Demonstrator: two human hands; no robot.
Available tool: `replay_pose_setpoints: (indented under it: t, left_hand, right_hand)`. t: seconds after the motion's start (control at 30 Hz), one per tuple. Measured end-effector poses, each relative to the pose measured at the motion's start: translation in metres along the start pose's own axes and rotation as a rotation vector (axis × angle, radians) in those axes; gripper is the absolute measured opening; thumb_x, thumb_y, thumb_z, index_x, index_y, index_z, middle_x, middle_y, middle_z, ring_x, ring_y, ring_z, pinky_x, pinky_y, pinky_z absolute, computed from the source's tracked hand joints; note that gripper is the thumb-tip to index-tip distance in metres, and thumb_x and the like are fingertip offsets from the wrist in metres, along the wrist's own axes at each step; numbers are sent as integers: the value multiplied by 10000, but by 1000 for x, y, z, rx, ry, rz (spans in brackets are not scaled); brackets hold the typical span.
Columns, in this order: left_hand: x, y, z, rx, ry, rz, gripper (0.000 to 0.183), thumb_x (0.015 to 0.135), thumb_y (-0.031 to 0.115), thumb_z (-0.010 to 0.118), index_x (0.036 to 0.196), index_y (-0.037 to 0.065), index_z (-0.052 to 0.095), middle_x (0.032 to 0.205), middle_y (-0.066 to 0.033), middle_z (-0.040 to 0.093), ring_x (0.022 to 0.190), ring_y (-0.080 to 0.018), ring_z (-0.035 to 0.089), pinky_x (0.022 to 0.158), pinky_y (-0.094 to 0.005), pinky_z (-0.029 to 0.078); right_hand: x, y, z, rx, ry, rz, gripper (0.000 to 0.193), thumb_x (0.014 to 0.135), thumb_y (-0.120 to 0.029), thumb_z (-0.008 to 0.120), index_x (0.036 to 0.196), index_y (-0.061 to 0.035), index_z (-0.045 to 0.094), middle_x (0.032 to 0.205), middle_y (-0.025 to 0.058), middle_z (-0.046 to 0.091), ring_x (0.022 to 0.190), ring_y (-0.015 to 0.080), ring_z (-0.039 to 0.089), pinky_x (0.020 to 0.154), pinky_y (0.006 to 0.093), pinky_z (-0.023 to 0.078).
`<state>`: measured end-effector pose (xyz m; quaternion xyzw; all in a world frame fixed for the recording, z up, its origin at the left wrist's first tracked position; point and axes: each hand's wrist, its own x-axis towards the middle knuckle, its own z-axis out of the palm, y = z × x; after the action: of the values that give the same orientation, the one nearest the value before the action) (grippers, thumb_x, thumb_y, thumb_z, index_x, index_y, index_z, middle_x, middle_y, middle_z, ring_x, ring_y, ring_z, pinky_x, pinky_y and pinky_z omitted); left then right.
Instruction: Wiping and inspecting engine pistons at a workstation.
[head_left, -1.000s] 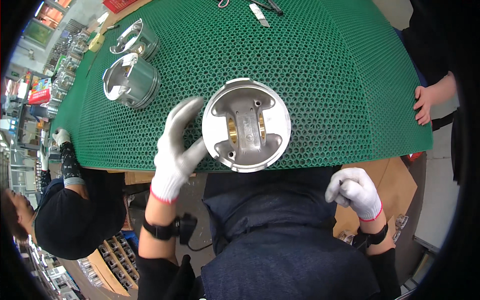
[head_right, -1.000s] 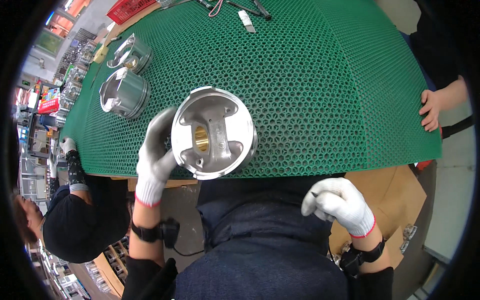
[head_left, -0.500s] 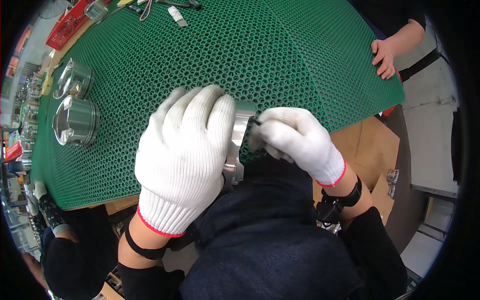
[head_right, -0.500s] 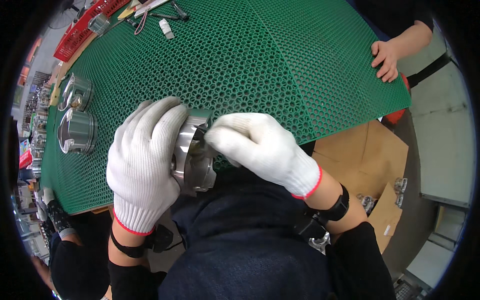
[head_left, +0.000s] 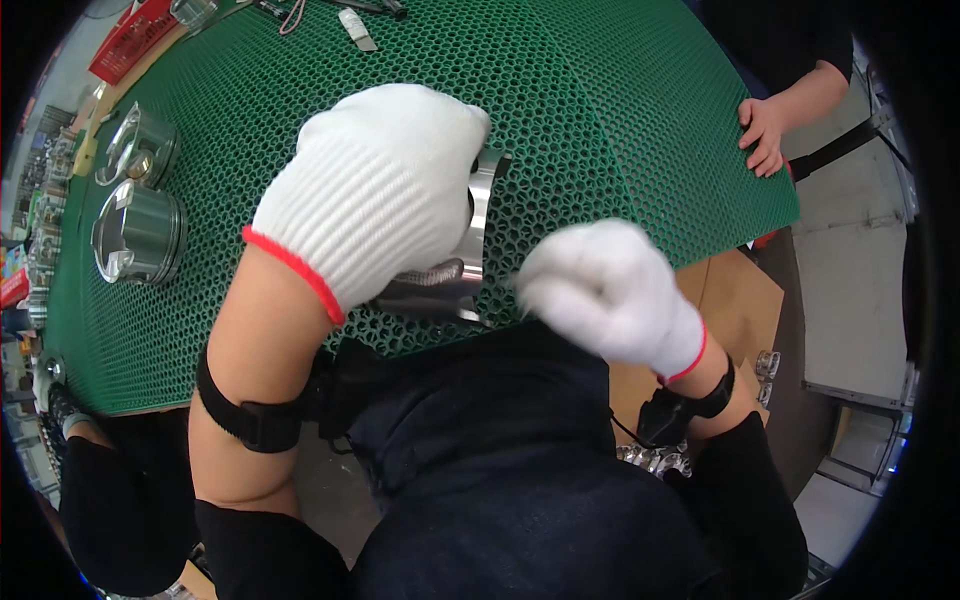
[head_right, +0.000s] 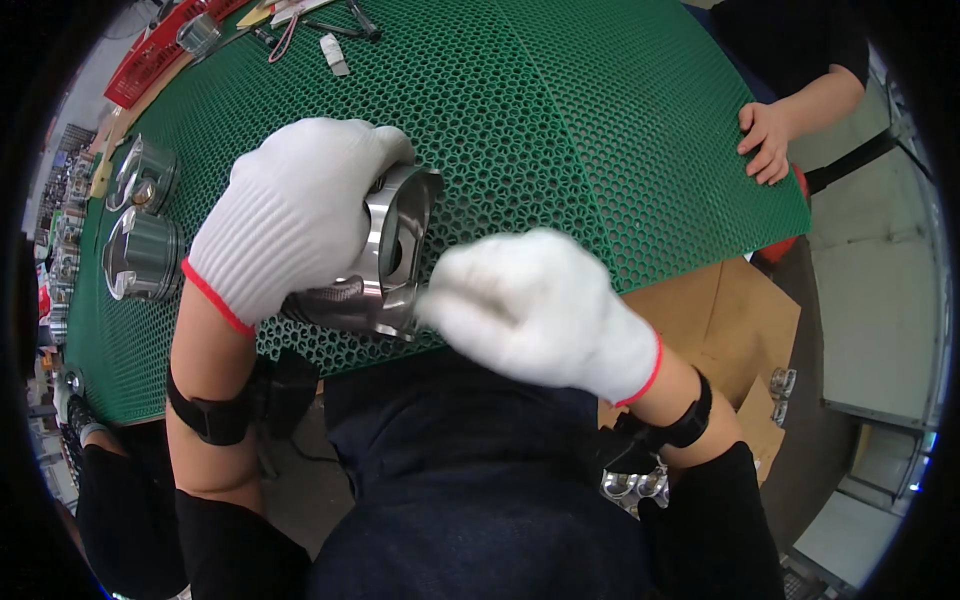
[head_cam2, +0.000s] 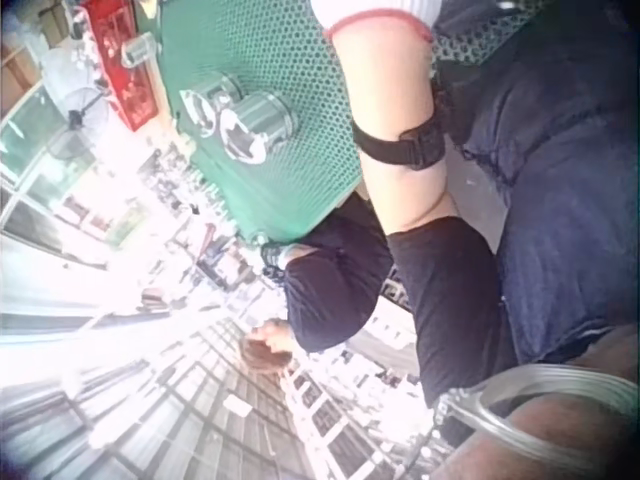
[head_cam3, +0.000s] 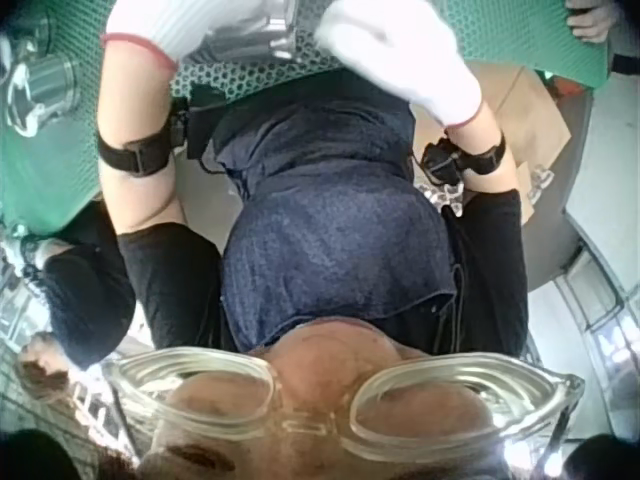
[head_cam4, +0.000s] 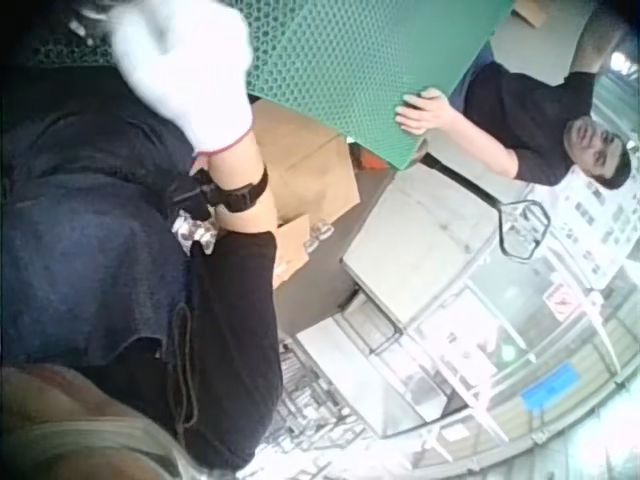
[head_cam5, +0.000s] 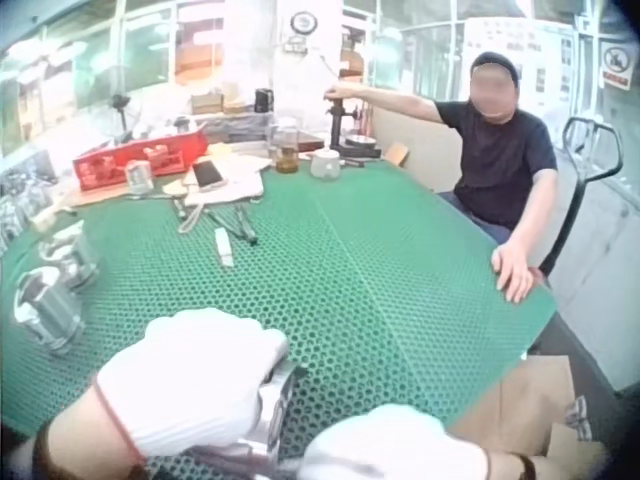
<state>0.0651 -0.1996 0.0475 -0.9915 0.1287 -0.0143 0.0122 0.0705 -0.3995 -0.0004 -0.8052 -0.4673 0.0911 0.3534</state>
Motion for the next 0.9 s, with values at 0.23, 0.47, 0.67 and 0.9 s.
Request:
replay_pose_setpoints:
  t: [0.23,0.47,0.67,0.9]
  left_hand:
    - [1,-8,10,-75,205,99,143,770,181,630,786,48,683,713,-135,643,681,-308,671,620,-391,561]
    - [-27,-23,7,-211,145,-51,353,755,135,659,1104,85,650,1009,-154,671,959,-336,652,822,-403,539]
    - [-131,-91,69,-517,572,-205,601,790,49,645,1362,19,465,1125,-185,651,1013,-295,659,872,-361,536]
    - [-203,-45,13,-561,73,-223,618,680,125,773,1261,33,582,974,-123,676,913,-312,648,836,-382,501]
  right_hand:
    - [20,-9,-5,147,81,169,238,875,-259,591,834,-36,664,692,145,620,638,267,642,589,341,506]
    - [2,12,-13,49,33,91,221,881,-261,598,860,-59,686,755,117,657,695,237,659,632,327,519]
    - [52,45,-10,-124,224,186,375,888,-176,570,1263,-159,566,1105,142,639,947,248,655,851,339,522]
    - [37,69,-21,-460,317,207,539,834,-143,609,1353,-238,502,1301,156,540,1102,334,602,922,385,500]
